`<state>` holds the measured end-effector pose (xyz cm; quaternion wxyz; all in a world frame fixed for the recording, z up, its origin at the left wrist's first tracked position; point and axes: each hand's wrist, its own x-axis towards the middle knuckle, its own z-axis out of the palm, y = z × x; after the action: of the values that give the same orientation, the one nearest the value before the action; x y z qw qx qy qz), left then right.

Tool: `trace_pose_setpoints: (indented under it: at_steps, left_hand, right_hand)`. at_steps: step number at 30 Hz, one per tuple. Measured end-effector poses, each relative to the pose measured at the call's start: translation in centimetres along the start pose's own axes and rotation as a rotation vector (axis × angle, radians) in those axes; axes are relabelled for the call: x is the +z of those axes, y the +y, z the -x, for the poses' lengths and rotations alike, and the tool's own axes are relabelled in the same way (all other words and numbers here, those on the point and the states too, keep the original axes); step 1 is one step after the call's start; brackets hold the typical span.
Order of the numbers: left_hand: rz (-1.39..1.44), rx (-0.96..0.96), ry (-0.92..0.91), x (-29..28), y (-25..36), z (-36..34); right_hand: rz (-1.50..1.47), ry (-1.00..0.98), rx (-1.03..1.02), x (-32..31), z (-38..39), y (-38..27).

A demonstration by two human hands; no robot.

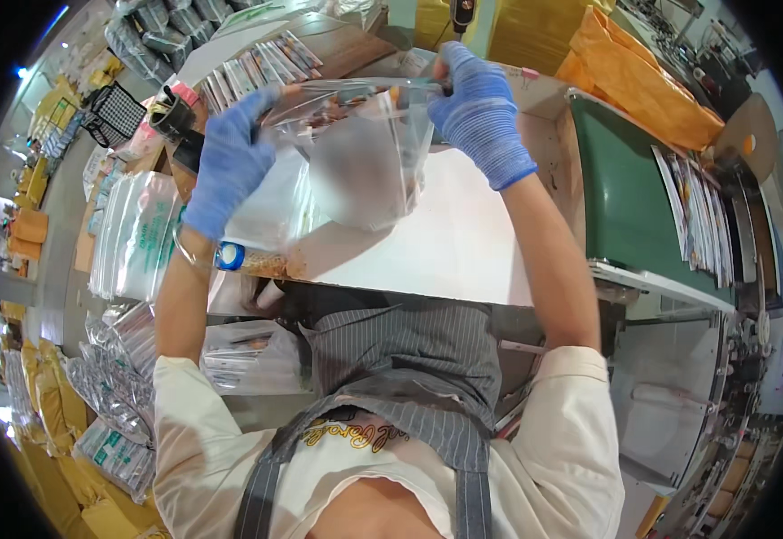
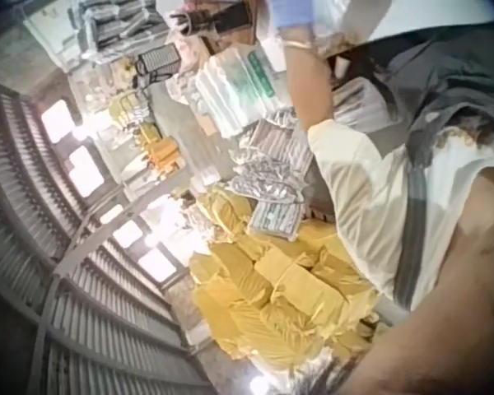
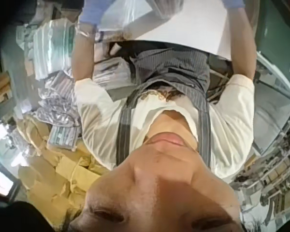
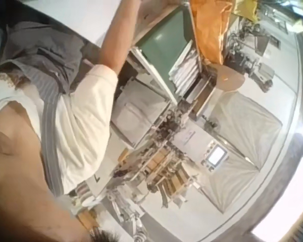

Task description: Placing stacks of paper items into plastic bags and sealing them at a warehouse workstation.

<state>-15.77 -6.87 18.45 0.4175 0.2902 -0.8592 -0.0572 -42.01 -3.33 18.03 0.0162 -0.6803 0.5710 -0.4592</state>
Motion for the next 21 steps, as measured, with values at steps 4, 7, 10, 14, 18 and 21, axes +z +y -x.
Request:
trace_pose_setpoints:
  at_steps: [4, 7, 10, 14, 18, 21]
  left_hand:
    - [0.101, -0.383, -0.216, 0.0, -1.6, -1.3]
    - [0.538, -0.572, -0.062, 0.9, -0.2, -1.8]
    - [0.697, -0.429, -0.023, 2.3, 1.2, -1.2]
    - [0.471, -0.059, 0.318, 7.7, 1.7, 1.8]
    - [0.919, -0.528, -0.100, 15.5, -0.6, 3.5]
    - [1.135, -0.698, -0.107, 21.7, -1.6, 2.7]
  right_hand:
    - [0.311, -0.095, -0.280, 0.3, -1.4, 3.2]
    - [0.291, -0.086, -0.178, -0.4, 0.1, -4.4]
    - [0.368, -0.092, -0.453, 2.1, 3.5, -5.0]
    - [0.222, -0.108, -0.514, 2.2, 3.4, -1.4]
    - [0.203, -0.064, -0.478, 2.5, -3.3, -0.6]
    - [0.392, 0.152, -0.061, 7.2, -5.2, 12.1]
